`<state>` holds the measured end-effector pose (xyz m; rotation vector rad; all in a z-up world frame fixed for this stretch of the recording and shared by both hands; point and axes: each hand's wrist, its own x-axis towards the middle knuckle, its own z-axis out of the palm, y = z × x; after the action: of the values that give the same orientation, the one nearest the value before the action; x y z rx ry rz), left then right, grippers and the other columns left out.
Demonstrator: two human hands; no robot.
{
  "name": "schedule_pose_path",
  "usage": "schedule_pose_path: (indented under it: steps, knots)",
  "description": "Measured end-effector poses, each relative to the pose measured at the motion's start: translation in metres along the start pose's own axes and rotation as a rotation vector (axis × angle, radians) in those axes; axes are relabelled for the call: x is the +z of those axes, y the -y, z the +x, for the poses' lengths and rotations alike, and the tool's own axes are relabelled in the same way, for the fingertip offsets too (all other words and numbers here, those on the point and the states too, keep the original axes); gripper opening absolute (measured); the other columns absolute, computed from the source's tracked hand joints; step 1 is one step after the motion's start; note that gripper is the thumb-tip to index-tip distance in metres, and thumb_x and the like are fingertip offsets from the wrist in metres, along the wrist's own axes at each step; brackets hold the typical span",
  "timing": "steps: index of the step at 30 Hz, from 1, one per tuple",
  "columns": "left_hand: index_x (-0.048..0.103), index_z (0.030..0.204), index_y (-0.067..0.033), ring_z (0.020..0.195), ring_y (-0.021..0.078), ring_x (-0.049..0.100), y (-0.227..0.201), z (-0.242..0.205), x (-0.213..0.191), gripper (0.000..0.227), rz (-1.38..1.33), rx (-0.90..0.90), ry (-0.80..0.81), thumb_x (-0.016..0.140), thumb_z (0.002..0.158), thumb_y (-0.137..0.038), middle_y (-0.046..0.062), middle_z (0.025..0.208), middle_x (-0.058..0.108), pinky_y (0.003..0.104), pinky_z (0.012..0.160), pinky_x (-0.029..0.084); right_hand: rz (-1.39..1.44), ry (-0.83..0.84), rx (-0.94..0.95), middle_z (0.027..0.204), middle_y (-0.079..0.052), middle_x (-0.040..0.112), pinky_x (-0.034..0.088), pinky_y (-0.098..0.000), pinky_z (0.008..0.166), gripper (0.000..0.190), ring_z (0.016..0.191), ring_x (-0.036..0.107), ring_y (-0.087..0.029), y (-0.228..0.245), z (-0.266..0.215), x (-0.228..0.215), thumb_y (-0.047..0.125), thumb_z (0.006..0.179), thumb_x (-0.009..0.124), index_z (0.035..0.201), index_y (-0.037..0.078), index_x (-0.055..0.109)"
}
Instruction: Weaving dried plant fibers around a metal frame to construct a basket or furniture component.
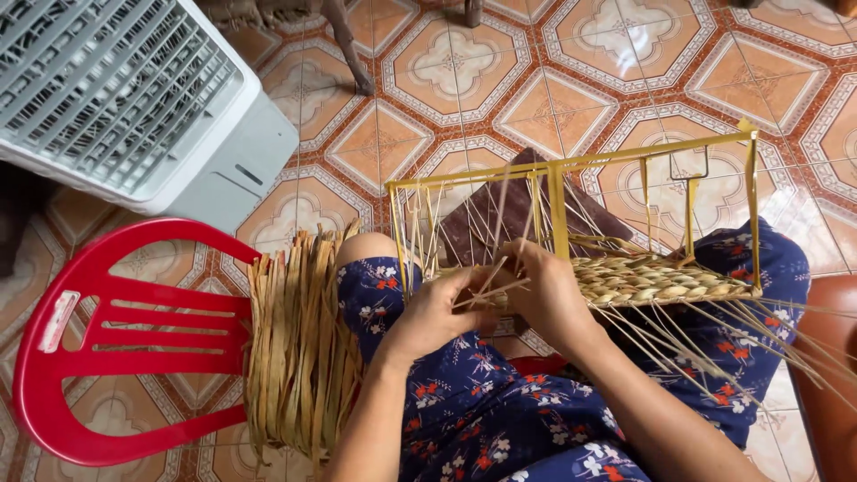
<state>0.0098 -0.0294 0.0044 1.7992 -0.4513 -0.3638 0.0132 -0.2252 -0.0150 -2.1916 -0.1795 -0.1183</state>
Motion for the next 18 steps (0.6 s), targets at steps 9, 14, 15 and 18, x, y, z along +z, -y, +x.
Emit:
schedule_pose_path:
  steps: [9,14,15,18]
  knots:
    - [0.079,0.107,-0.0114,0.057,0.0018,0.061,0.021,0.024,0.011,0.018,0.014,-0.282,-0.206,0.066,0.097,-0.018,-0.003,0.072,0.075,0.022,0.052,0.048,0.163,0.178,0.260,0.058,-0.005,0.062,0.044,-0.0320,0.042,0.027,0.047,0.056,-0.012,-0.006,0.036,0.004,0.026,0.098,0.065,0.093,0.002,0.074]
    - [0.081,0.104,-0.0090,0.053,0.0013,0.056,0.022,0.022,0.013,0.017,0.027,-0.272,-0.223,0.068,0.097,-0.018,0.000,0.064,0.070,0.023,0.049,0.044,0.285,0.207,0.364,0.053,-0.005,0.056,0.039,-0.0321,0.039,0.033,0.042,0.051,-0.011,0.000,0.036,0.002,0.029,0.102,0.060,0.091,0.001,0.072]
    - [0.081,0.104,-0.0097,0.052,0.0018,0.056,0.022,0.021,0.013,0.017,0.039,-0.264,-0.234,0.069,0.096,-0.018,-0.001,0.065,0.071,0.023,0.048,0.044,0.268,0.200,0.339,0.053,-0.005,0.056,0.040,-0.0323,0.040,0.030,0.043,0.052,-0.012,0.001,0.034,0.000,0.028,0.102,0.060,0.092,0.002,0.072]
    - [0.080,0.105,-0.0122,0.052,0.0030,0.059,0.020,0.016,0.013,0.016,0.139,-0.252,-0.269,0.069,0.095,-0.017,-0.001,0.067,0.074,0.025,0.047,0.046,0.189,0.164,0.229,0.058,-0.007,0.060,0.043,-0.0333,0.044,0.024,0.048,0.056,-0.014,0.017,0.023,-0.010,0.026,0.098,0.064,0.093,0.003,0.071]
